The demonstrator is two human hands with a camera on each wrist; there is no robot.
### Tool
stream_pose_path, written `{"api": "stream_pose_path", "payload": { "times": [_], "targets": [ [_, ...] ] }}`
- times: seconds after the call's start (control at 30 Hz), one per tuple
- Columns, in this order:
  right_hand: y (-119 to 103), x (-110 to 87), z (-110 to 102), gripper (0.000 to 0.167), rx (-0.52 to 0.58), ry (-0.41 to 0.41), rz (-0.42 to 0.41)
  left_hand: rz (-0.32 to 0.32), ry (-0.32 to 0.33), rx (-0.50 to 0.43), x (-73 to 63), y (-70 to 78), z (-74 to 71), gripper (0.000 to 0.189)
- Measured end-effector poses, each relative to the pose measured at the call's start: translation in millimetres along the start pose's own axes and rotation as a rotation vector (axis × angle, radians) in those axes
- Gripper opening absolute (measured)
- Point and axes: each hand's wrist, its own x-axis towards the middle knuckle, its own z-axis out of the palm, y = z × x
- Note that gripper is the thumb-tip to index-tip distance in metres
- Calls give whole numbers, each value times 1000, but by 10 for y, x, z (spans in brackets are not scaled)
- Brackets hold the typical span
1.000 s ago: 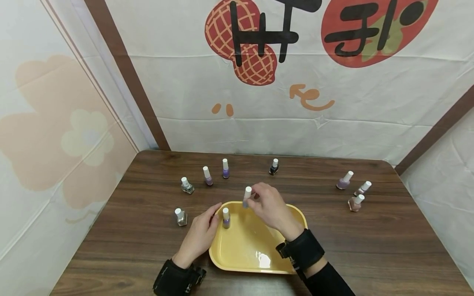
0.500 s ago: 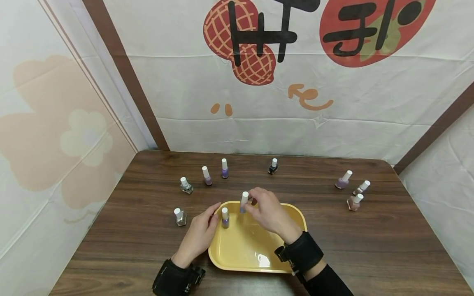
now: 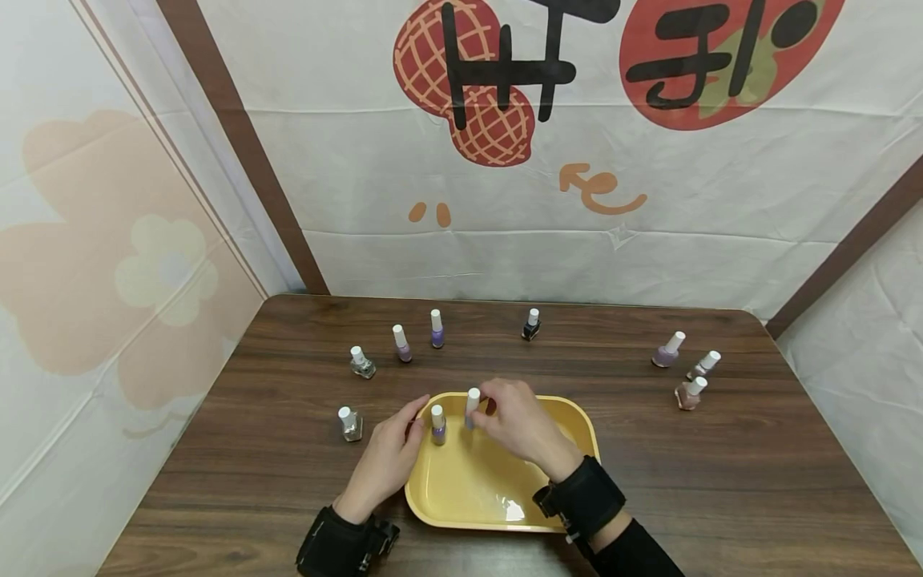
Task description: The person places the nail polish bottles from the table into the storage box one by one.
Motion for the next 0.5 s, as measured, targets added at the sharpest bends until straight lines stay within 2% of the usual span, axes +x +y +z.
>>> {"api": "stream_pose_path", "payload": {
  "times": [0.33,0.5],
  "targets": [
    [9,-3,76,10,-17,-47,49,-5,-1,-1,-2,-10,5,37],
    [28,3,124,11,-19,-51,39,-6,-1,-3,-5,-10,10,37]
  ]
}}
